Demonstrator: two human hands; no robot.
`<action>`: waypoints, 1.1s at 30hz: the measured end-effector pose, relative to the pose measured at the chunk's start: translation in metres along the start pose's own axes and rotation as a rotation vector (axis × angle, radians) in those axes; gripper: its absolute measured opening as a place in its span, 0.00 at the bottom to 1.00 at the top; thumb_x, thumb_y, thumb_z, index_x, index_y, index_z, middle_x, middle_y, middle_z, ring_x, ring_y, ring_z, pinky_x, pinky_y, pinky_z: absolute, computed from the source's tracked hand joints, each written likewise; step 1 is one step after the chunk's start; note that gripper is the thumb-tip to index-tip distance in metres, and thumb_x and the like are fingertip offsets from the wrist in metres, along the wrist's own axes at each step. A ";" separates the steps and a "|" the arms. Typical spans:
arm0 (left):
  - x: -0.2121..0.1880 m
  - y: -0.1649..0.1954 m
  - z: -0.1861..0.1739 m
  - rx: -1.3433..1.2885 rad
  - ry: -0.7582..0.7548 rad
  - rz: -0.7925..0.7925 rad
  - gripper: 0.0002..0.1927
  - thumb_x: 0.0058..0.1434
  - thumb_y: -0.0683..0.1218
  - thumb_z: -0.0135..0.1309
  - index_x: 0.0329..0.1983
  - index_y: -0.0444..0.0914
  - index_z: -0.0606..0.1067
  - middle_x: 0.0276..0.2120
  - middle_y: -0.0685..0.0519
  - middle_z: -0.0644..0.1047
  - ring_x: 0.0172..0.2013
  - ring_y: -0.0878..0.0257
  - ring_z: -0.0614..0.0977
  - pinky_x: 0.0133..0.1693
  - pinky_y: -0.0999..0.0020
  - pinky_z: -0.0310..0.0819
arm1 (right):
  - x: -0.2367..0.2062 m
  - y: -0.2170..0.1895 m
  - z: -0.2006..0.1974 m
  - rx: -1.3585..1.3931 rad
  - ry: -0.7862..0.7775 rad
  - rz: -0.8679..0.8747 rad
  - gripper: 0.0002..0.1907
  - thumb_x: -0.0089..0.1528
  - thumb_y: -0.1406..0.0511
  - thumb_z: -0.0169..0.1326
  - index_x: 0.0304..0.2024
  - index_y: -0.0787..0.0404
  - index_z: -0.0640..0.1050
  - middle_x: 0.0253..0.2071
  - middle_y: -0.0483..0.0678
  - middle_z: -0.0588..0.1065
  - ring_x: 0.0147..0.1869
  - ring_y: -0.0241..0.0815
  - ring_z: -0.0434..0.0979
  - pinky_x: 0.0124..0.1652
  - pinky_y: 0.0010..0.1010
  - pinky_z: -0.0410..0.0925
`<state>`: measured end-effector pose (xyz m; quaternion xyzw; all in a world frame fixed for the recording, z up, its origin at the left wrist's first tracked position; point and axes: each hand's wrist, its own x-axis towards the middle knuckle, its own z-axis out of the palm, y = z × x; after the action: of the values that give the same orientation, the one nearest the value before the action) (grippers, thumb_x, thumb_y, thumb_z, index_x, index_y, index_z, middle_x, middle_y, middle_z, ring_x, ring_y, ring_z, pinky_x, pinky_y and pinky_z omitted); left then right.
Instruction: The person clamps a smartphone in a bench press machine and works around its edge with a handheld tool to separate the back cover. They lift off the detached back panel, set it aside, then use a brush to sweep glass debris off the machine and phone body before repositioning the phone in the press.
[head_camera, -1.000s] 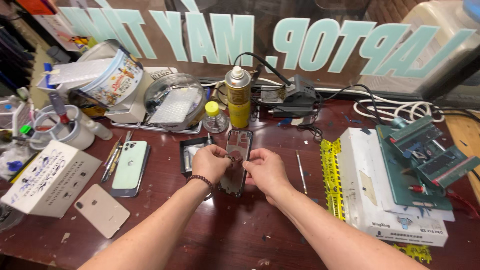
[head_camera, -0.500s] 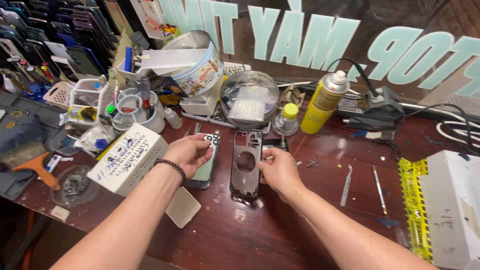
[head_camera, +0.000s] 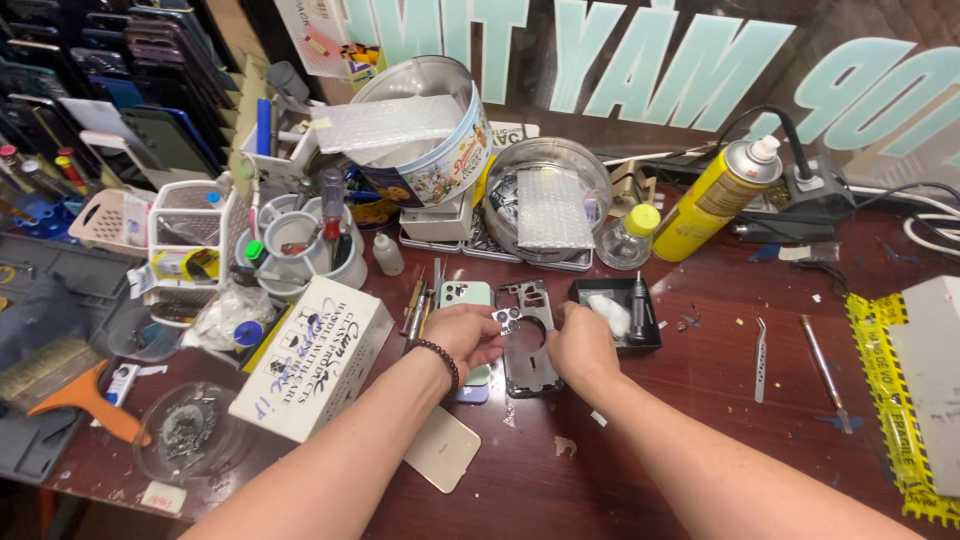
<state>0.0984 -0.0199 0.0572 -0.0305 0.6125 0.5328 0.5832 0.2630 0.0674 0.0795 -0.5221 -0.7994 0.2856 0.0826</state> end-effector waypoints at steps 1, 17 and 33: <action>0.001 -0.002 0.004 0.035 -0.009 -0.020 0.17 0.58 0.33 0.54 0.51 0.35 0.75 0.36 0.46 0.80 0.30 0.59 0.82 0.32 0.63 0.81 | -0.003 -0.003 -0.003 0.013 0.003 -0.011 0.17 0.55 0.66 0.62 0.47 0.65 0.80 0.44 0.61 0.80 0.51 0.59 0.80 0.51 0.43 0.71; 0.023 0.012 -0.007 0.168 0.089 0.132 0.16 0.59 0.32 0.54 0.50 0.34 0.75 0.38 0.48 0.81 0.33 0.60 0.83 0.32 0.68 0.82 | 0.023 0.143 -0.078 -0.067 0.091 0.262 0.20 0.58 0.60 0.64 0.53 0.53 0.81 0.47 0.54 0.81 0.51 0.55 0.80 0.52 0.43 0.70; -0.005 -0.010 0.046 0.524 0.344 0.136 0.09 0.54 0.34 0.61 0.39 0.31 0.80 0.26 0.46 0.82 0.21 0.63 0.83 0.22 0.68 0.78 | 0.019 0.102 -0.068 0.078 0.338 -0.152 0.08 0.61 0.65 0.57 0.39 0.62 0.82 0.42 0.55 0.80 0.45 0.56 0.81 0.47 0.42 0.72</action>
<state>0.1380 0.0044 0.0660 0.0722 0.8192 0.3817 0.4220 0.3643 0.1395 0.0771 -0.4971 -0.7997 0.2175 0.2571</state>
